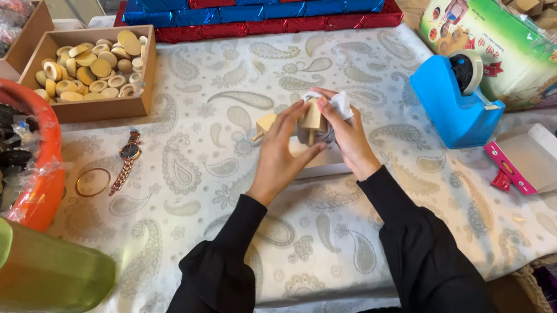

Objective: Packaging wooden dreidels and other wooden pieces into gift boxes and wrapping them in colorful foil.

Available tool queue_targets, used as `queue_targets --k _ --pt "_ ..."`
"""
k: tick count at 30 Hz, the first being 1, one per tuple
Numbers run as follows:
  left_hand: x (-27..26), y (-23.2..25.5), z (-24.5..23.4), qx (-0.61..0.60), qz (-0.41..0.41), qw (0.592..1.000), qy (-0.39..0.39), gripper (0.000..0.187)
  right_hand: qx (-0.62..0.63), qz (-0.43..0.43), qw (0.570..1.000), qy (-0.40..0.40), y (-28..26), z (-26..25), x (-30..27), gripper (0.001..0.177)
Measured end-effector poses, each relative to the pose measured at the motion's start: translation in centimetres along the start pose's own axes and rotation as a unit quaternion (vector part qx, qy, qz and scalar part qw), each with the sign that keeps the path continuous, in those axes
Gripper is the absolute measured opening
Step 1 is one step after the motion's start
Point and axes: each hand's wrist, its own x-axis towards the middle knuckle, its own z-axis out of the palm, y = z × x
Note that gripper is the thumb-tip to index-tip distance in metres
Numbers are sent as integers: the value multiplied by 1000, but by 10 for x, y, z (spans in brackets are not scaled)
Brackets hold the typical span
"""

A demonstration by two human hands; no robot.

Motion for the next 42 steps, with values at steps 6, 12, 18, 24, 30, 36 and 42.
queue_targets --k 6,12,18,24,30,36,42 --pt "-10 -22 3 91 -23 996 -2 65 72 102 992 4 -12 12 -8 40" --pt "-4 -7 0 40 3 999 -27 77 -19 -12 998 59 15 -3 -3 30" --pt "-9 -17 12 -22 -39 997 -56 75 -40 -36 989 136 17 -10 -1 27" --pt "-13 -6 11 -27 -40 999 -22 77 289 100 950 -57 -14 1 1 50" --pt "-6 4 6 -90 6 994 64 78 136 60 983 -108 -24 1 -1 42" --pt "-7 -20 20 -39 -260 963 -62 21 162 15 986 48 17 -22 8 29" --pt "-11 -8 19 -36 -157 986 -40 27 114 2 983 145 22 -31 11 27"
